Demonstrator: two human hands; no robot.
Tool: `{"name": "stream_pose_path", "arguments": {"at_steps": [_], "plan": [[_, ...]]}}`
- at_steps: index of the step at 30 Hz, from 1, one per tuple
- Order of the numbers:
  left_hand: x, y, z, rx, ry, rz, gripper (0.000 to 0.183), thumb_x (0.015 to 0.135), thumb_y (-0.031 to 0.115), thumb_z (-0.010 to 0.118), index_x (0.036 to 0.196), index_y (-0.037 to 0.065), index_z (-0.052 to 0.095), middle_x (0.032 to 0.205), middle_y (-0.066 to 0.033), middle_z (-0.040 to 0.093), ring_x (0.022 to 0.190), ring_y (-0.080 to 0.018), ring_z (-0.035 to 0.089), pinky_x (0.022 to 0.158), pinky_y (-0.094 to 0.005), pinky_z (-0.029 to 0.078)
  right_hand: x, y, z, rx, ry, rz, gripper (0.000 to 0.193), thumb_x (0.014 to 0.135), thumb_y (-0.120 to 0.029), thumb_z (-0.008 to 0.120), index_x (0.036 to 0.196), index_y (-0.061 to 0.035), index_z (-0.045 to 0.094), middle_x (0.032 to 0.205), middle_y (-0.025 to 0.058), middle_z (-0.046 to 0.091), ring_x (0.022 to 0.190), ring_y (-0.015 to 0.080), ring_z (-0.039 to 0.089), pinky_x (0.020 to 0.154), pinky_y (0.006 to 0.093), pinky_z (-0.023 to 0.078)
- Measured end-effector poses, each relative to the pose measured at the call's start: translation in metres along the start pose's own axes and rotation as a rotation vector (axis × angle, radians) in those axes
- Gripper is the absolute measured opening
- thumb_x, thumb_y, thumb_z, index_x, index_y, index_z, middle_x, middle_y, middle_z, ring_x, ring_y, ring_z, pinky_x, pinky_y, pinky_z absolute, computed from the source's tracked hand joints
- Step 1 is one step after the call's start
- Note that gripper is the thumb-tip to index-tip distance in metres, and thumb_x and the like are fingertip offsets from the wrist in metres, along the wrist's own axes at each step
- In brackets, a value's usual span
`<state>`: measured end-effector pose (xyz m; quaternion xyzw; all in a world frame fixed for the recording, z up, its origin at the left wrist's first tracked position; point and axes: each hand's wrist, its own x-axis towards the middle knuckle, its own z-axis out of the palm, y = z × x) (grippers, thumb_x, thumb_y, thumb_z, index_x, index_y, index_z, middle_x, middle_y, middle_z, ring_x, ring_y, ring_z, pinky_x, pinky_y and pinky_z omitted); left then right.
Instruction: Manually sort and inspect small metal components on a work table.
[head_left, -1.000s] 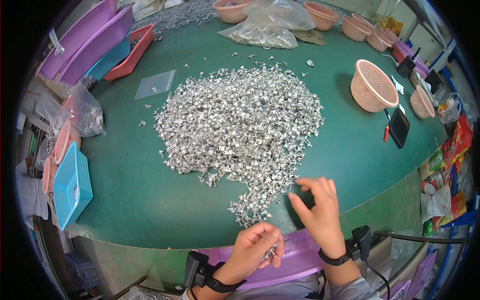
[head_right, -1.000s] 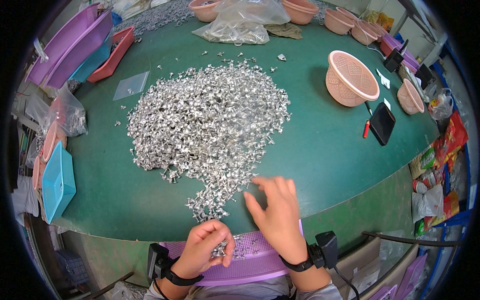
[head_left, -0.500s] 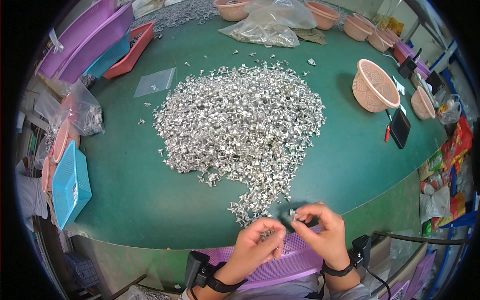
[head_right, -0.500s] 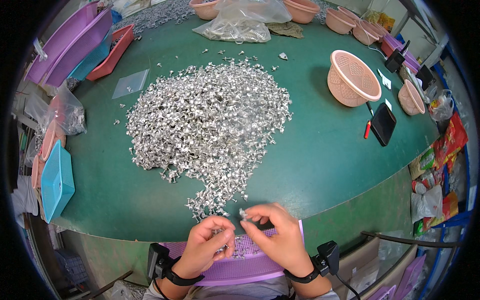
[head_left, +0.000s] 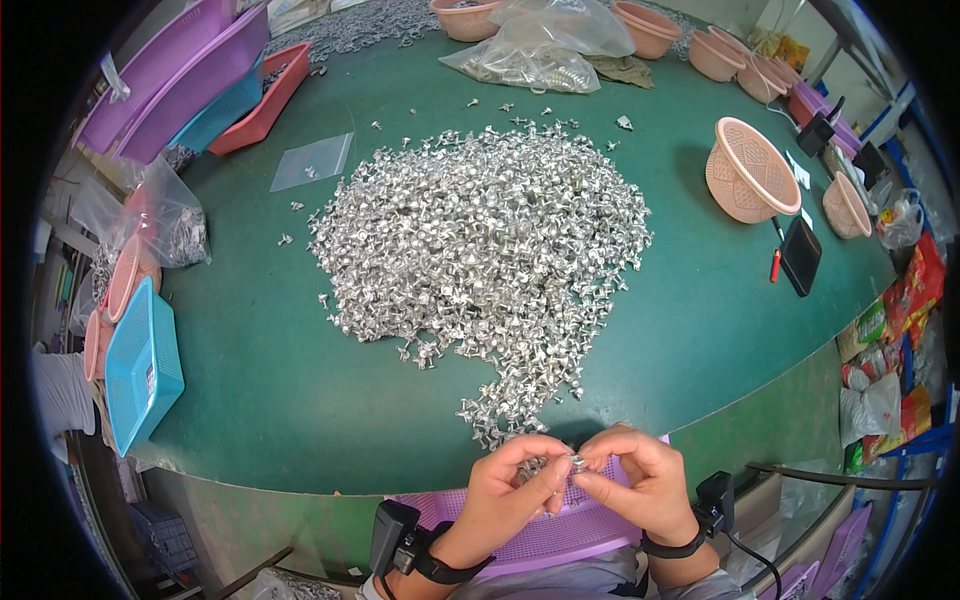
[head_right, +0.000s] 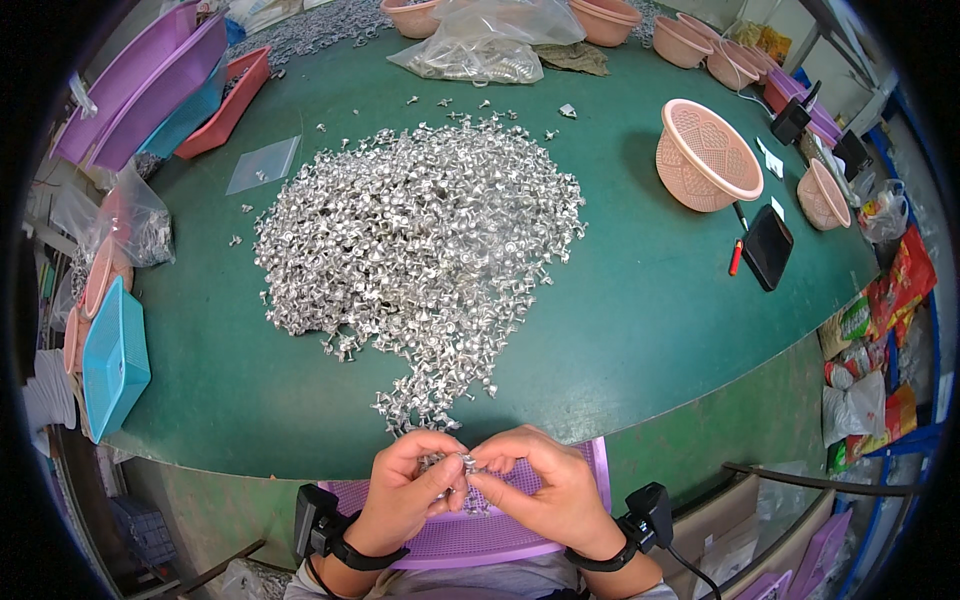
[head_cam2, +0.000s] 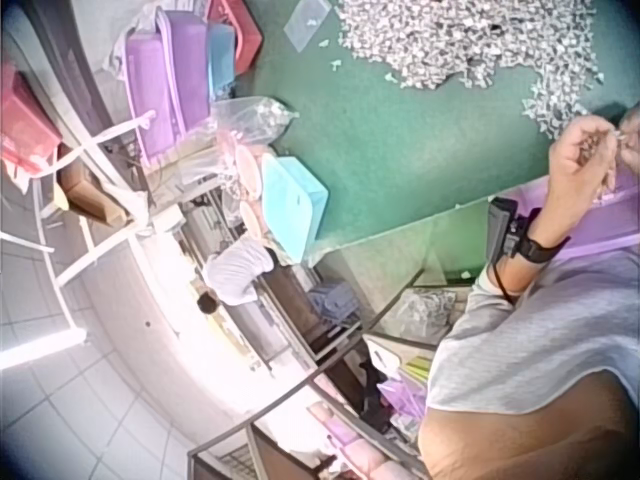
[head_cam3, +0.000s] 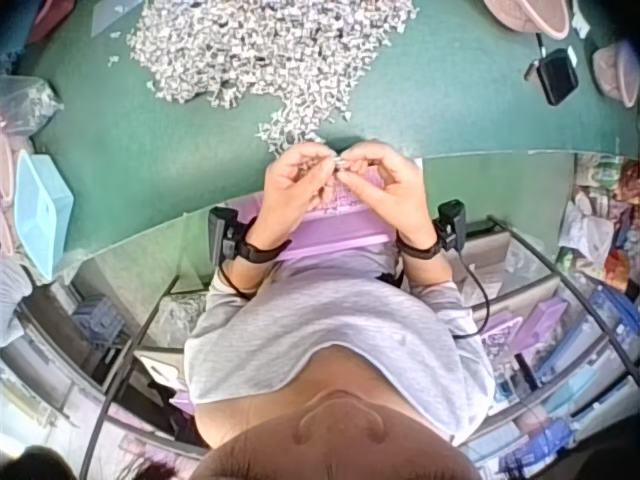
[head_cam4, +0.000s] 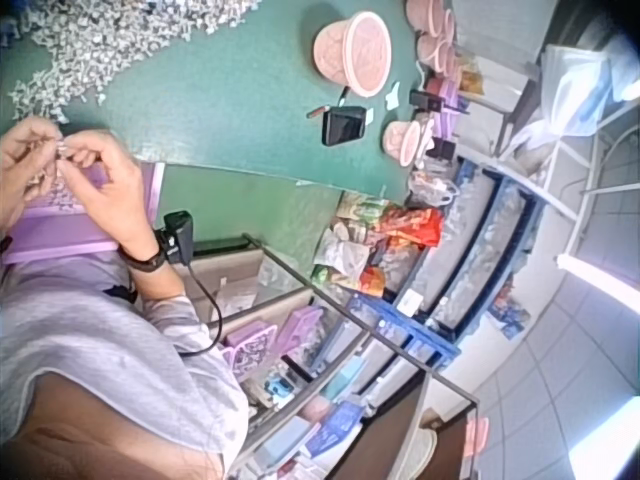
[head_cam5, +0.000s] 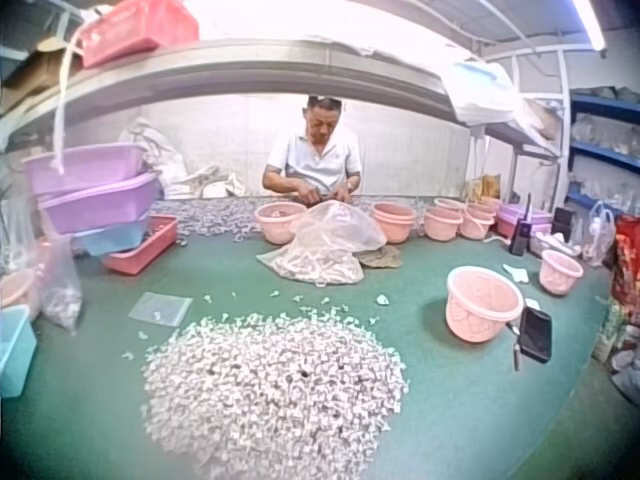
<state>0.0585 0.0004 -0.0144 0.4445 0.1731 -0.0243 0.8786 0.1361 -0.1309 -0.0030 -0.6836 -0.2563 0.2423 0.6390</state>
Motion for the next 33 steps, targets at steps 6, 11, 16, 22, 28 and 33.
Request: {"name": "stream_pose_path", "arguments": {"at_steps": [6,11,16,22,28,33], "plan": [[0.0003,0.0000,-0.0001,0.010,0.005,0.002,0.011,0.081,0.007,0.046,0.090,0.001,0.048,0.063,-0.0072,0.051,0.050,-0.0083,0.047,0.036,-0.0155,0.026,-0.0015,0.0014,0.0027,0.048,0.044,-0.024,0.020,0.065,0.002,0.062,0.083,-0.0022,0.054,0.077,0.0060,0.055,0.067,0.0116,0.051,0.061,0.0228,0.041],[0.0009,0.0001,-0.0011,-0.005,0.008,-0.002,0.011,0.082,0.008,0.046,0.090,0.000,0.049,0.063,-0.0066,0.051,0.050,-0.0082,0.046,0.036,-0.0153,0.026,-0.0001,-0.0005,0.0021,-0.013,0.047,-0.058,0.021,0.064,0.002,0.063,0.083,-0.0020,0.054,0.077,0.0064,0.055,0.067,0.0130,0.051,0.061,0.0233,0.042],[0.0008,0.0015,-0.0009,0.022,0.019,-0.036,0.013,0.082,0.009,0.046,0.089,-0.001,0.050,0.061,-0.0057,0.050,0.050,-0.0079,0.046,0.036,-0.0152,0.026,-0.0003,-0.0023,0.0034,-0.086,0.071,-0.117,0.021,0.063,0.003,0.063,0.082,-0.0021,0.054,0.077,0.0075,0.056,0.068,0.0148,0.052,0.060,0.0239,0.042],[0.0006,0.0037,0.0001,0.000,0.009,-0.052,0.014,0.082,0.008,0.045,0.091,-0.001,0.050,0.061,-0.0051,0.049,0.050,-0.0077,0.046,0.036,-0.0151,0.026,-0.0009,-0.0019,0.0045,-0.101,0.085,-0.124,0.020,0.063,0.003,0.063,0.080,-0.0020,0.054,0.077,0.0079,0.056,0.068,0.0156,0.053,0.060,0.0243,0.042],[0.0003,0.0000,-0.0025,-0.015,0.047,-0.096,0.015,0.082,0.011,0.046,0.092,0.000,0.052,0.060,-0.0033,0.050,0.045,-0.0037,0.040,0.039,-0.0149,0.028,-0.0006,-0.0030,0.0053,-0.129,0.044,-0.133,0.018,0.062,0.003,0.062,0.078,-0.0018,0.055,0.077,0.0089,0.056,0.070,0.0178,0.054,0.061,0.0263,0.042],[0.0007,0.0009,-0.0033,-0.093,0.009,-0.067,0.012,0.082,0.008,0.043,0.087,-0.001,0.050,0.064,-0.0077,0.051,0.048,-0.0077,0.043,0.037,-0.0159,0.028,0.0042,-0.0006,0.0034,-0.142,0.134,-0.112,0.016,0.063,0.003,0.061,0.077,-0.0025,0.055,0.077,0.0089,0.056,0.070,0.0193,0.054,0.063,0.0267,0.042]]}}
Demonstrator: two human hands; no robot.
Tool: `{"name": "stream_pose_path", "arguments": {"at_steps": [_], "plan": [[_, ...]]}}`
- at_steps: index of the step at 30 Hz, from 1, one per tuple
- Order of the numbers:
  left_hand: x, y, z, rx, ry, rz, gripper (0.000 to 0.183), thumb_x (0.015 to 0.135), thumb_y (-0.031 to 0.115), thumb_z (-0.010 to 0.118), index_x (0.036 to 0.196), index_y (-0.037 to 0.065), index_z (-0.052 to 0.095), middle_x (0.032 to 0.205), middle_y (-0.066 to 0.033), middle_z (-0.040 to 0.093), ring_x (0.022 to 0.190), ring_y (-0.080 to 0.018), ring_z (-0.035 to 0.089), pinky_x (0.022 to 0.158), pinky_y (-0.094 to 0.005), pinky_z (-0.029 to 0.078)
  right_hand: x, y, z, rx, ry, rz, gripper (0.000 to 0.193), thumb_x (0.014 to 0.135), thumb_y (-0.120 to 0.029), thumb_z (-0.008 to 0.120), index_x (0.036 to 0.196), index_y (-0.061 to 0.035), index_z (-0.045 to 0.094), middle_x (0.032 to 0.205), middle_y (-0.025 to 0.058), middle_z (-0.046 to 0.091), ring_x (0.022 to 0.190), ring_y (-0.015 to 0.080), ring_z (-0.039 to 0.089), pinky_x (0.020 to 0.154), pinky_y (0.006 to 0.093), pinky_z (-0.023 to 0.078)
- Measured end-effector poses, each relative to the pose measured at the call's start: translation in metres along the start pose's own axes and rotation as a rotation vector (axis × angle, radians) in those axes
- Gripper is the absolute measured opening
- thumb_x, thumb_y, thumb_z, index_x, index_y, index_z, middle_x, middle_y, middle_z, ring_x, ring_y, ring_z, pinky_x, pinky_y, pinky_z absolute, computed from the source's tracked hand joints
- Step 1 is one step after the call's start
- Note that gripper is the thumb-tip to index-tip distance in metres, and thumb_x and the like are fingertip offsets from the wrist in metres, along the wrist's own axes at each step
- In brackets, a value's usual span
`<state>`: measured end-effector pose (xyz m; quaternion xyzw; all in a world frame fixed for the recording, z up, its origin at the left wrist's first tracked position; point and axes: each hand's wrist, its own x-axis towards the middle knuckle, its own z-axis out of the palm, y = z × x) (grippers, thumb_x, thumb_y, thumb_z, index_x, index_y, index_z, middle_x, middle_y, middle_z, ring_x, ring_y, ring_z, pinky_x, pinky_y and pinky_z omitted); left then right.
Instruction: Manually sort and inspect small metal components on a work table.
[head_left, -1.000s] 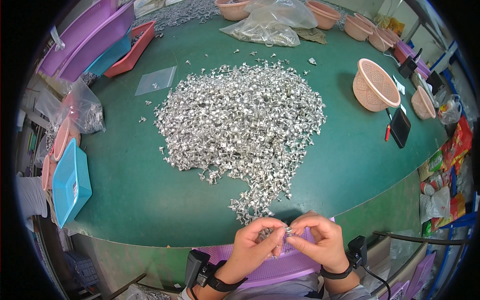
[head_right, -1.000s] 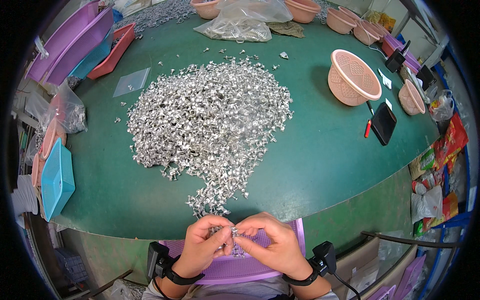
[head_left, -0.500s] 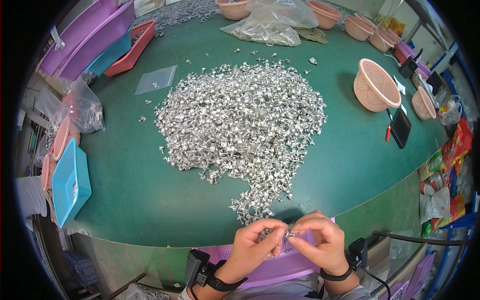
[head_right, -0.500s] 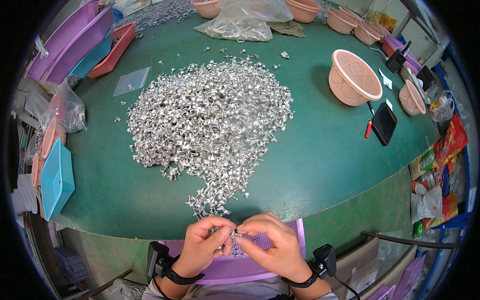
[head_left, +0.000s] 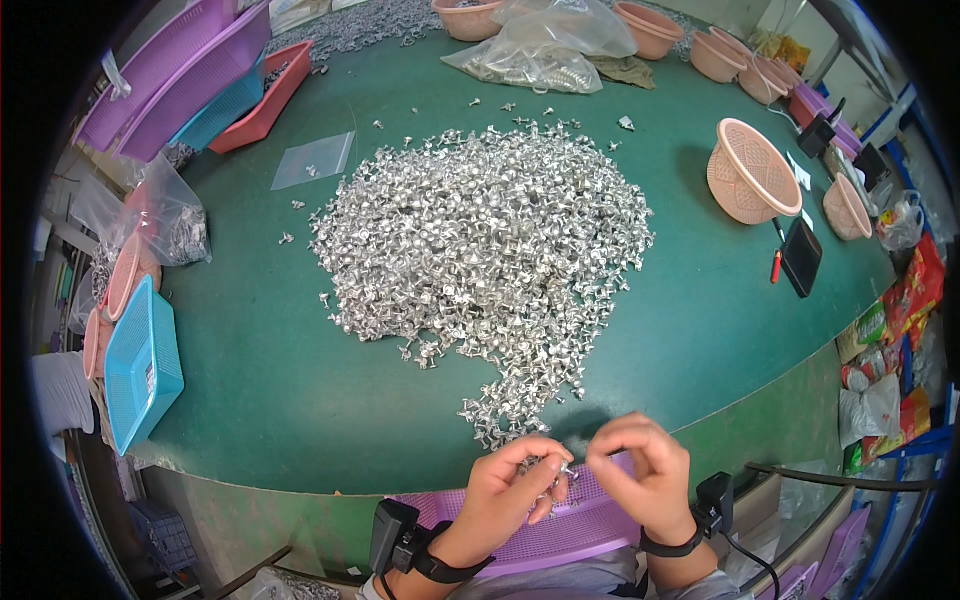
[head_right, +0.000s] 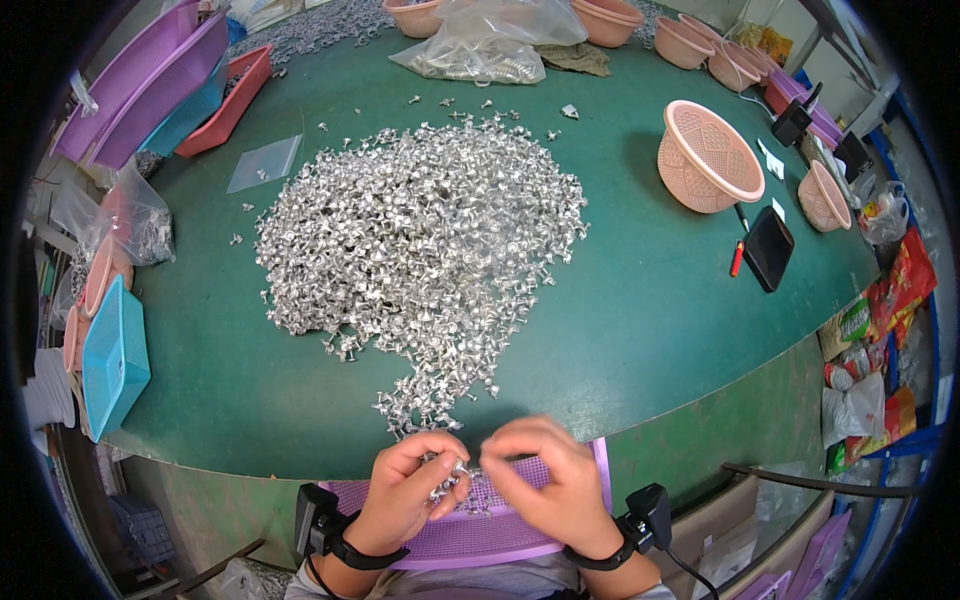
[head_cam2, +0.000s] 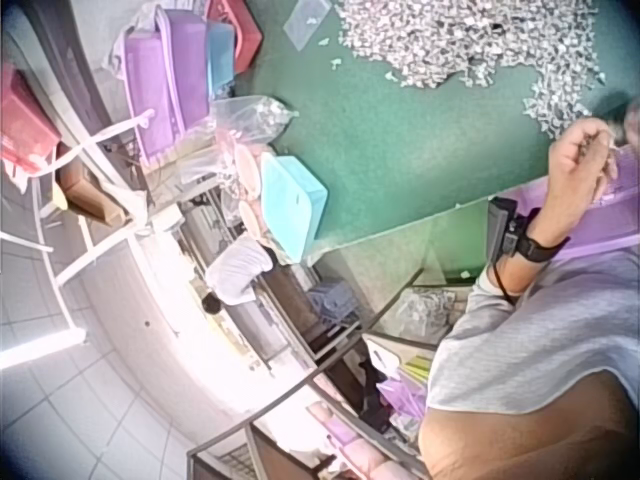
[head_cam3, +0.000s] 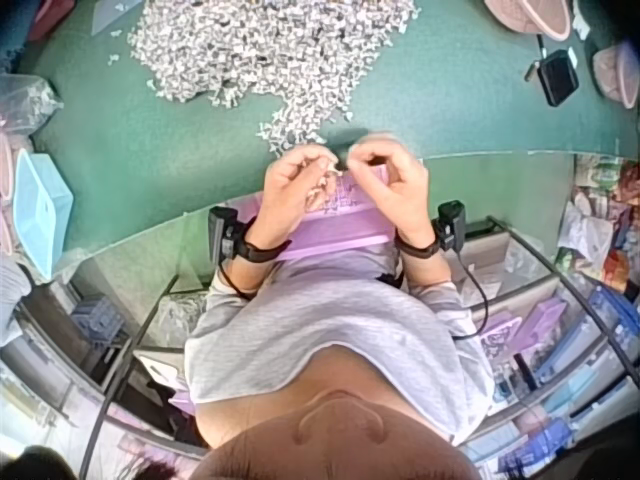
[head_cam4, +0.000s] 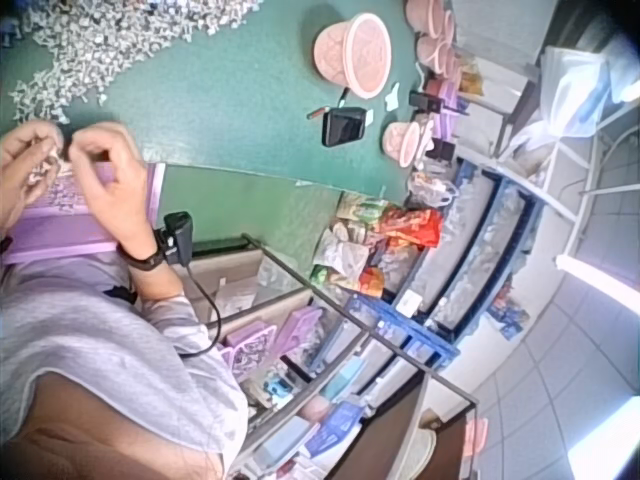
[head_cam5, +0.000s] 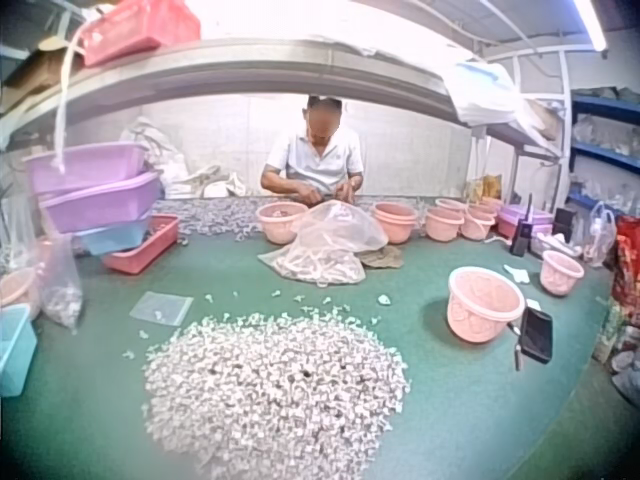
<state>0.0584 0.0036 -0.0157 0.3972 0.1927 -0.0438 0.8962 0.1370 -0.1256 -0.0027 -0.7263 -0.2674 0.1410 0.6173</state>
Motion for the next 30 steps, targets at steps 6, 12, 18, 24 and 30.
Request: {"name": "stream_pose_path", "arguments": {"at_steps": [6,12,18,24,30], "plan": [[0.001,0.001,0.002,-0.111,-0.011,-0.013,0.008,0.080,0.004,0.041,0.079,0.000,0.048,0.071,-0.0126,0.050,0.053,-0.0146,0.049,0.033,-0.0171,0.027,0.025,0.014,0.003,-0.637,0.138,-0.066,0.016,0.064,-0.007,0.061,0.079,-0.0051,0.055,0.080,0.0063,0.051,0.075,0.0243,0.045,0.066,0.0315,0.035],[0.000,0.001,-0.002,-0.123,-0.096,-0.045,0.007,0.080,0.007,0.041,0.080,0.001,0.045,0.074,-0.0132,0.051,0.056,-0.0156,0.050,0.032,-0.0167,0.026,0.020,0.016,0.003,-0.591,0.112,-0.136,0.015,0.064,-0.004,0.061,0.077,-0.0043,0.055,0.080,0.0062,0.054,0.075,0.0231,0.049,0.066,0.0299,0.037],[0.002,0.000,0.001,-0.119,-0.007,-0.051,0.009,0.082,0.008,0.045,0.086,0.000,0.046,0.073,-0.0082,0.052,0.054,-0.0091,0.051,0.035,-0.0140,0.029,0.007,0.002,-0.002,-0.216,-0.008,-0.097,0.015,0.063,0.002,0.060,0.076,-0.0027,0.055,0.079,0.0078,0.059,0.072,0.0210,0.056,0.064,0.0282,0.042],[-0.001,0.002,0.002,0.063,-0.026,-0.071,0.010,0.081,0.009,0.045,0.082,-0.001,0.047,0.072,-0.0099,0.053,0.053,-0.0115,0.051,0.034,-0.0151,0.028,0.003,0.000,-0.003,-0.109,-0.059,-0.121,0.016,0.062,0.002,0.061,0.076,-0.0027,0.055,0.079,0.0083,0.059,0.072,0.0199,0.056,0.065,0.0285,0.042],[-0.002,0.000,0.003,0.092,-0.042,-0.043,0.009,0.081,0.008,0.046,0.082,-0.001,0.048,0.072,-0.0097,0.053,0.054,-0.0108,0.051,0.035,-0.0149,0.029,-0.002,0.001,-0.004,0.013,-0.049,-0.063,0.017,0.062,0.002,0.062,0.077,-0.0021,0.056,0.079,0.0094,0.058,0.073,0.0196,0.056,0.064,0.0273,0.043]]}}
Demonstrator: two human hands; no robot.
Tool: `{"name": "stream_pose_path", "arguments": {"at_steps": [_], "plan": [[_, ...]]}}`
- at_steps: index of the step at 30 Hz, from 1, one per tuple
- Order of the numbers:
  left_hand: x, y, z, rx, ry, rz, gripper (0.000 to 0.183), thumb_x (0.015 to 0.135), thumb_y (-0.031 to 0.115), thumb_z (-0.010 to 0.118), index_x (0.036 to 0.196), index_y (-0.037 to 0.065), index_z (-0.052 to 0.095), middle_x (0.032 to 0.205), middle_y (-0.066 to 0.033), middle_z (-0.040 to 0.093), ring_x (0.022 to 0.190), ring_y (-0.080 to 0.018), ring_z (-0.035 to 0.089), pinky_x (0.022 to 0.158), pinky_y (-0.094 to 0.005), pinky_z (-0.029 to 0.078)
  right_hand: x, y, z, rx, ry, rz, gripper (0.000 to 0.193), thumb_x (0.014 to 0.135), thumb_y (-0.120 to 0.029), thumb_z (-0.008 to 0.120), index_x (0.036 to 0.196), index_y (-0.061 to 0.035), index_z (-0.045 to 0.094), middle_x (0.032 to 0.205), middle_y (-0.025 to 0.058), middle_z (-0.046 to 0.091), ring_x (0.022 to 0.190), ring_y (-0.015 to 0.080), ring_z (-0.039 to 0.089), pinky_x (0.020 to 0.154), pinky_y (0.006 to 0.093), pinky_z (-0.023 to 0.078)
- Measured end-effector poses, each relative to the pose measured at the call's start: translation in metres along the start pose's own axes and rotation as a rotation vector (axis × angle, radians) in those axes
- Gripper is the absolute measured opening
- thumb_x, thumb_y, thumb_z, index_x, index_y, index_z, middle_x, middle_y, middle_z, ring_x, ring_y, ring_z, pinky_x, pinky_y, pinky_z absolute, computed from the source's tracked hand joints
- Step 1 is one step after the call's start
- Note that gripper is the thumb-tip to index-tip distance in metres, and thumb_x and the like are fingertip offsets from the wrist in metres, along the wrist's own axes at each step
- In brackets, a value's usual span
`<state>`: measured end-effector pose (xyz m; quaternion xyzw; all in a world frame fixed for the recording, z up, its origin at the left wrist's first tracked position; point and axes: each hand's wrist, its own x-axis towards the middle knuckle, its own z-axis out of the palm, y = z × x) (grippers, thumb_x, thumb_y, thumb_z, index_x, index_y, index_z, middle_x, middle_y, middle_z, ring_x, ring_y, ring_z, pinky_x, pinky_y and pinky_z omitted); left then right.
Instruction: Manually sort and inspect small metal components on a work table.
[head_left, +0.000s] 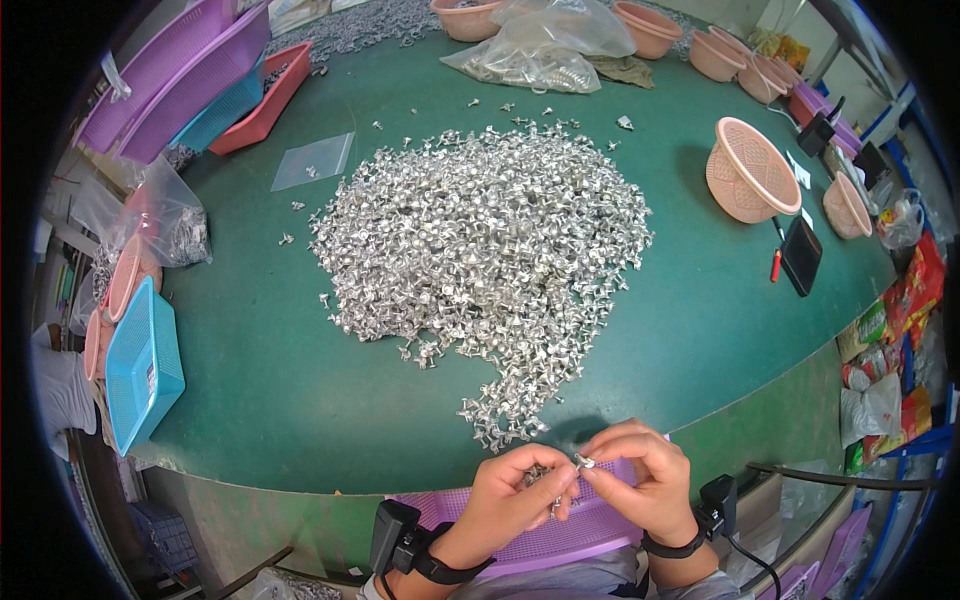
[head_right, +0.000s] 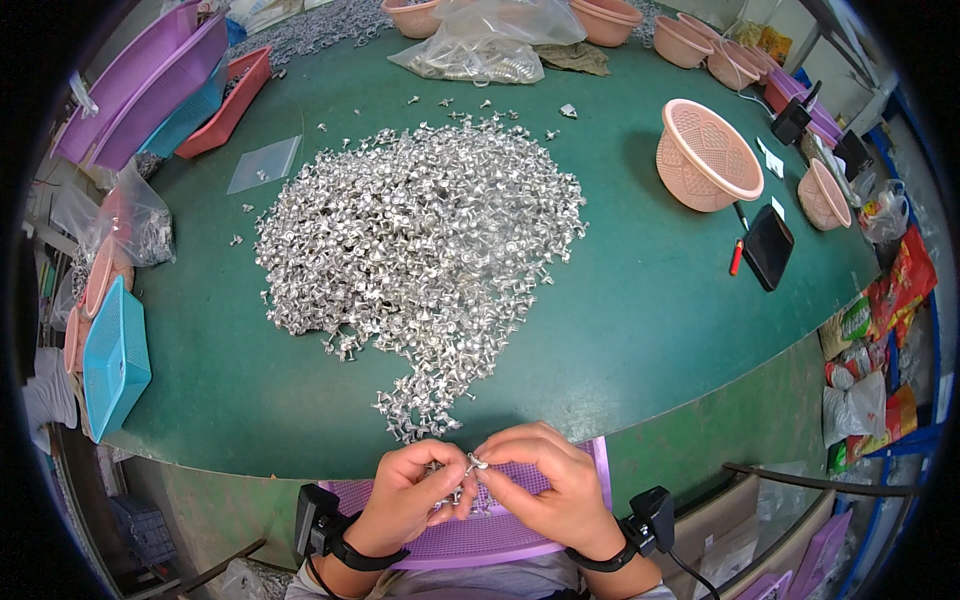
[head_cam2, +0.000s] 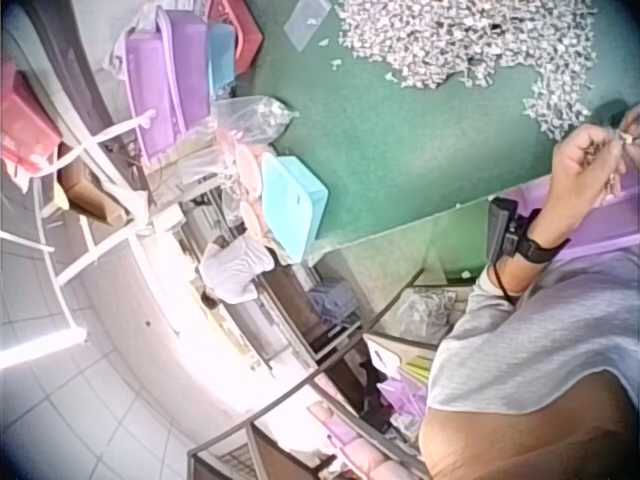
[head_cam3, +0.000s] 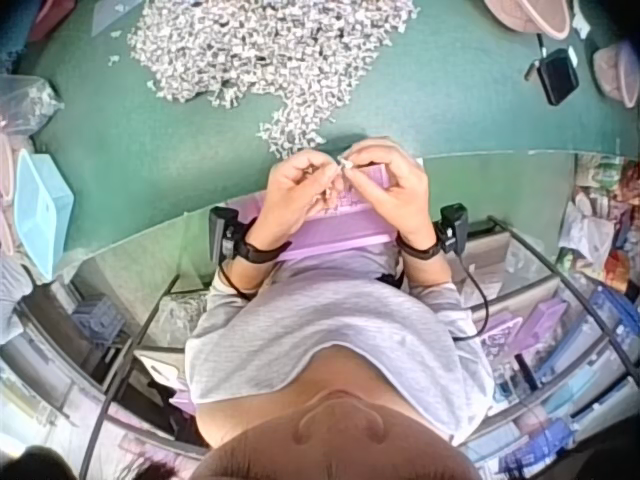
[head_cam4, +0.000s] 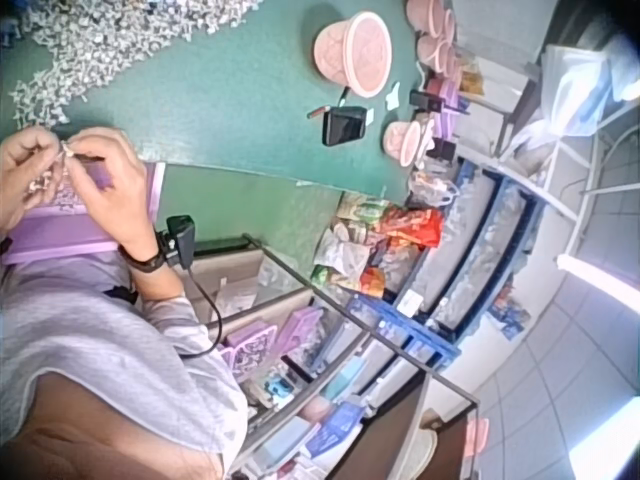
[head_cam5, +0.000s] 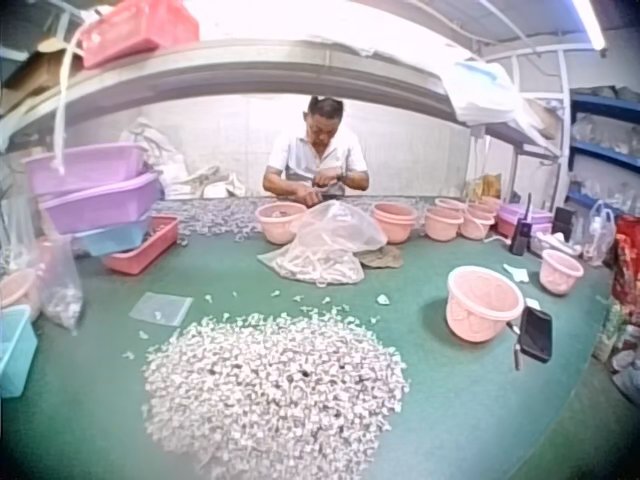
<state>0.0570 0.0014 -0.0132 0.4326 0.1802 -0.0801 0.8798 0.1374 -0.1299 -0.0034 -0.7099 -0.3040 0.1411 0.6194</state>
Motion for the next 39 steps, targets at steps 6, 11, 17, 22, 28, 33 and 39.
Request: {"name": "stream_pose_path", "arguments": {"at_steps": [6,11,17,22,28,33,39], "plan": [[-0.001,0.002,0.003,0.088,-0.018,0.075,0.009,0.082,0.009,0.045,0.081,0.000,0.048,0.071,-0.0092,0.053,0.054,-0.0105,0.051,0.035,-0.0150,0.029,0.000,-0.002,-0.002,-0.004,-0.019,0.006,0.017,0.063,0.002,0.063,0.078,-0.0011,0.055,0.078,0.0095,0.057,0.071,0.0193,0.056,0.063,0.0264,0.043],[-0.002,0.002,0.001,-0.013,0.010,0.001,0.012,0.083,0.011,0.042,0.080,0.000,0.047,0.071,-0.0094,0.053,0.054,-0.0111,0.051,0.035,-0.0151,0.029,-0.001,-0.002,-0.002,0.066,-0.056,0.061,0.017,0.066,0.001,0.061,0.081,0.0003,0.055,0.080,0.0102,0.056,0.071,0.0179,0.055,0.062,0.0261,0.043],[-0.002,0.002,0.002,-0.052,0.002,-0.020,0.014,0.084,0.011,0.040,0.081,-0.001,0.047,0.071,-0.0100,0.053,0.053,-0.0116,0.051,0.035,-0.0151,0.029,-0.003,0.002,-0.004,0.152,-0.066,0.090,0.014,0.069,0.002,0.057,0.083,0.0010,0.055,0.080,0.0103,0.056,0.072,0.0153,0.054,0.064,0.0243,0.042],[-0.002,0.002,0.003,0.043,0.009,0.018,0.007,0.080,0.005,0.047,0.084,-0.001,0.047,0.069,-0.0093,0.053,0.053,-0.0094,0.050,0.036,-0.0143,0.029,-0.003,0.001,-0.003,0.198,-0.052,0.137,0.014,0.069,0.005,0.057,0.082,0.0008,0.055,0.081,0.0105,0.055,0.075,0.0153,0.053,0.066,0.0246,0.042],[-0.003,0.003,0.005,0.076,0.026,0.032,0.009,0.077,0.004,0.052,0.085,0.000,0.048,0.067,-0.0074,0.053,0.054,-0.0077,0.050,0.037,-0.0136,0.030,-0.005,0.002,-0.002,0.384,-0.053,0.153,0.018,0.068,0.009,0.055,0.084,0.0019,0.054,0.087,0.0115,0.052,0.082,0.0161,0.052,0.072,0.0258,0.041],[-0.001,0.001,0.005,0.079,0.033,0.087,0.010,0.075,0.002,0.053,0.084,0.001,0.049,0.066,-0.0063,0.053,0.054,-0.0069,0.051,0.036,-0.0135,0.030,-0.006,0.006,-0.004,0.445,-0.076,0.168,0.022,0.068,0.010,0.055,0.088,0.0019,0.052,0.090,0.0121,0.051,0.084,0.0164,0.051,0.074,0.0264,0.041],[0.000,0.000,0.006,0.091,0.042,0.143,0.012,0.073,0.001,0.055,0.083,0.001,0.049,0.065,-0.0056,0.053,0.053,-0.0065,0.051,0.035,-0.0135,0.030,-0.007,0.008,-0.003,0.470,-0.089,0.158,0.024,0.068,0.010,0.055,0.090,0.0019,0.051,0.092,0.0123,0.051,0.086,0.0168,0.051,0.075,0.0267,0.041]]}}
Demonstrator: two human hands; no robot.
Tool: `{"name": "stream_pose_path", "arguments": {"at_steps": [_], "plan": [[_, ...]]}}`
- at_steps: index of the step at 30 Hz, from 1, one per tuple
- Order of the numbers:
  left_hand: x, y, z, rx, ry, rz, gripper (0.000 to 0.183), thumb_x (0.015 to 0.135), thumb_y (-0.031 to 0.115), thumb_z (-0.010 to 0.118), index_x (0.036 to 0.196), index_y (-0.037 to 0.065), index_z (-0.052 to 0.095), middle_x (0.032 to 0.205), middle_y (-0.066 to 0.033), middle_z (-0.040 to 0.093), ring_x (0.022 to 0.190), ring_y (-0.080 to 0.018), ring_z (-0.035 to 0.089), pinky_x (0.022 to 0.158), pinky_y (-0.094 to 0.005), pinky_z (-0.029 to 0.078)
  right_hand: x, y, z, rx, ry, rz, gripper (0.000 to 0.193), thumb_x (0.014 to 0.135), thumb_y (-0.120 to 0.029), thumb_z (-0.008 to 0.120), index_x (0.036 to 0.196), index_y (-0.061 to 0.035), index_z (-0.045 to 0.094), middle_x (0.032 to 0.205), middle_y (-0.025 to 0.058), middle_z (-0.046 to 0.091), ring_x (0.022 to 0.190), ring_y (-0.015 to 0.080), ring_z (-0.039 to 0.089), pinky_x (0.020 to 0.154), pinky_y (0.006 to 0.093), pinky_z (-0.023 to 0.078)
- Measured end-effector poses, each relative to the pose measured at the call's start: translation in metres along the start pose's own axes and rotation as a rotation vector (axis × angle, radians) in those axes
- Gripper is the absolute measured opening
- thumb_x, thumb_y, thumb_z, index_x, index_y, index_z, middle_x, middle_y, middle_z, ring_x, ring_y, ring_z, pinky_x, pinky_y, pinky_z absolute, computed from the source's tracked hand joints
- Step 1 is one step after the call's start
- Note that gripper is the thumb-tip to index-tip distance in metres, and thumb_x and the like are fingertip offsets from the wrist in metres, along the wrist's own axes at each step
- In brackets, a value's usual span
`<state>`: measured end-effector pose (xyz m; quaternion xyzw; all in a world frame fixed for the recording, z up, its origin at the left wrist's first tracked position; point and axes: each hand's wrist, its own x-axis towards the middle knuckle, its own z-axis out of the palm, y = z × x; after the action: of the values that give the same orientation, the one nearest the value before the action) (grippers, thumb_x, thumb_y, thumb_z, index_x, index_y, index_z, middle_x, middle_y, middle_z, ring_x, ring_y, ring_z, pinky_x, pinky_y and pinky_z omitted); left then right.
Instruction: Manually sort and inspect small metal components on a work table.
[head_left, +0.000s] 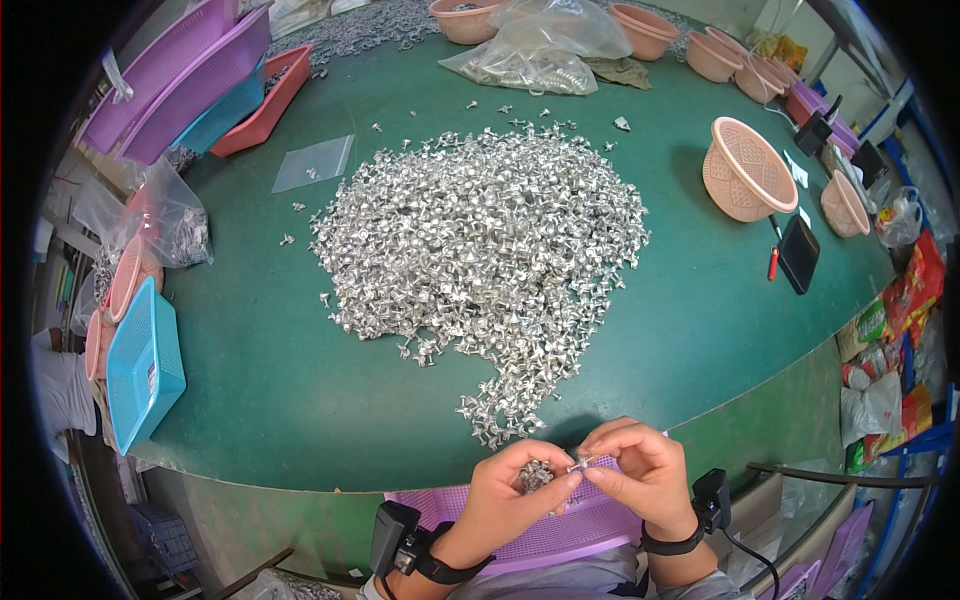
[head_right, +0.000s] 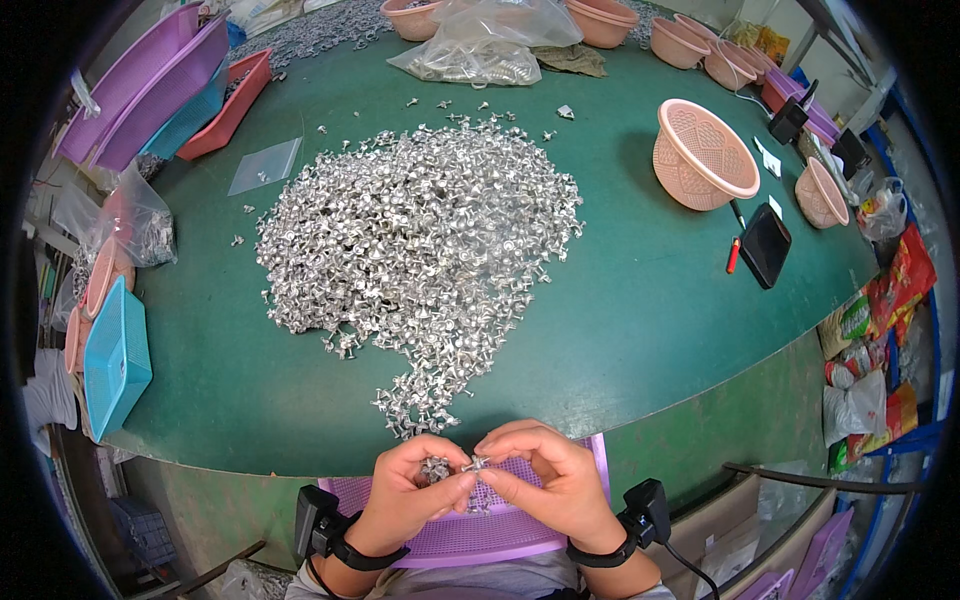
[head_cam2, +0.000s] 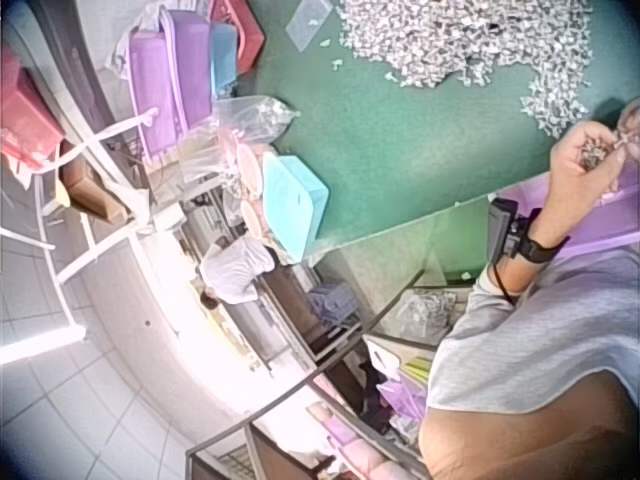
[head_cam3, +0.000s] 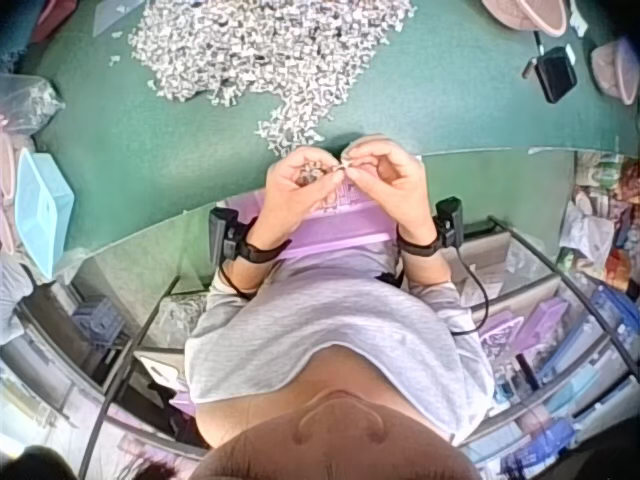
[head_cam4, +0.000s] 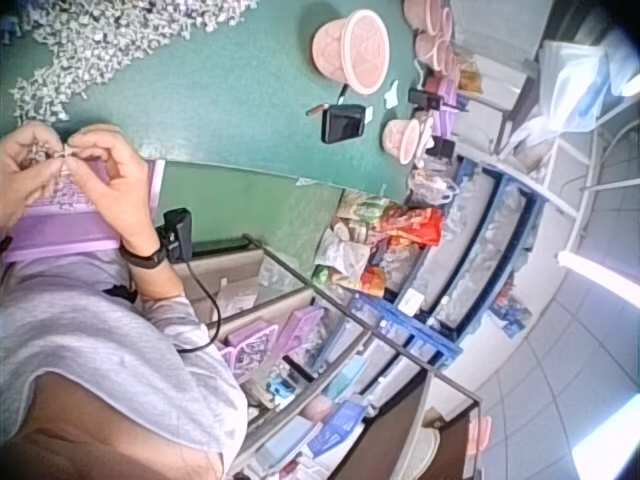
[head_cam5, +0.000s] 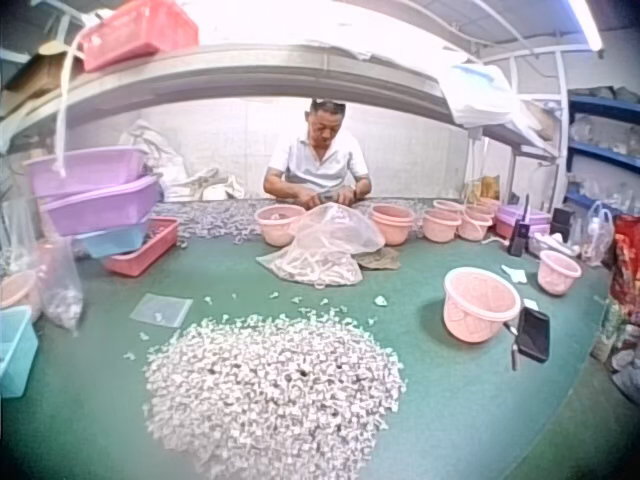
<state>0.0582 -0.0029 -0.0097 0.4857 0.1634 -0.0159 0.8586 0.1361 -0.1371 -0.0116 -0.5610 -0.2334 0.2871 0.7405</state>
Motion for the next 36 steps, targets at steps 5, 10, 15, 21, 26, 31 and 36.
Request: {"name": "stream_pose_path", "arguments": {"at_steps": [5,10,15,21,26,31,36], "plan": [[0.000,-0.002,0.000,0.005,-0.004,0.034,0.013,0.073,-0.001,0.055,0.084,0.001,0.049,0.067,-0.0059,0.053,0.054,-0.0068,0.052,0.036,-0.0134,0.030,0.000,-0.001,0.001,0.020,0.001,-0.014,0.023,0.068,0.011,0.054,0.089,0.0023,0.051,0.093,0.0128,0.050,0.088,0.0177,0.050,0.076,0.0273,0.041],[0.000,-0.001,0.000,-0.019,0.004,0.031,0.014,0.073,-0.002,0.054,0.085,0.001,0.048,0.067,-0.0068,0.053,0.053,-0.0072,0.052,0.036,-0.0138,0.029,-0.002,0.000,0.000,0.026,-0.007,-0.005,0.023,0.068,0.013,0.053,0.089,0.0025,0.051,0.094,0.0128,0.050,0.088,0.0180,0.050,0.076,0.0279,0.041],[-0.001,0.000,-0.001,-0.012,-0.002,0.001,0.014,0.073,-0.004,0.052,0.086,0.001,0.048,0.068,-0.0082,0.053,0.054,-0.0078,0.052,0.037,-0.0145,0.030,-0.002,-0.002,0.001,0.008,0.001,-0.013,0.022,0.069,0.013,0.052,0.088,0.0022,0.051,0.092,0.0127,0.051,0.087,0.0180,0.051,0.075,0.0274,0.041],[-0.002,-0.001,-0.008,-0.096,-0.085,-0.067,0.015,0.073,-0.005,0.050,0.087,0.000,0.047,0.081,-0.0125,0.053,0.066,-0.0145,0.054,0.047,-0.0200,0.040,-0.003,-0.004,-0.001,-0.007,-0.053,-0.036,0.019,0.070,0.012,0.049,0.085,0.0021,0.052,0.085,0.0128,0.054,0.084,0.0184,0.052,0.073,0.0270,0.042],[-0.005,-0.007,-0.015,0.015,-0.392,0.099,0.016,0.075,0.001,0.051,0.091,0.001,0.050,0.089,-0.0090,0.054,0.091,-0.0167,0.050,0.076,-0.0284,0.041,0.000,-0.002,-0.005,0.010,0.022,-0.038,0.016,0.071,0.010,0.046,0.082,0.0019,0.053,0.082,0.0114,0.055,0.081,0.0173,0.052,0.070,0.0268,0.041],[-0.008,-0.003,-0.012,0.339,-0.493,0.239,0.016,0.074,0.002,0.053,0.090,0.002,0.052,0.092,-0.0083,0.055,0.089,-0.0182,0.050,0.079,-0.0302,0.039,0.026,-0.001,0.009,-0.784,0.110,-0.123,0.013,0.065,-0.001,0.058,0.078,-0.0049,0.056,0.077,0.0065,0.053,0.075,0.0224,0.048,0.066,0.0297,0.038],[-0.009,0.001,-0.016,0.254,-0.444,0.234,0.015,0.073,0.001,0.054,0.088,0.002,0.053,0.082,-0.0072,0.056,0.074,-0.0143,0.053,0.066,-0.0256,0.042,0.035,0.009,0.017,-1.072,0.054,-0.205,0.016,0.063,-0.008,0.063,0.077,-0.0058,0.056,0.075,0.0056,0.050,0.073,0.0230,0.045,0.064,0.0306,0.037]]}}
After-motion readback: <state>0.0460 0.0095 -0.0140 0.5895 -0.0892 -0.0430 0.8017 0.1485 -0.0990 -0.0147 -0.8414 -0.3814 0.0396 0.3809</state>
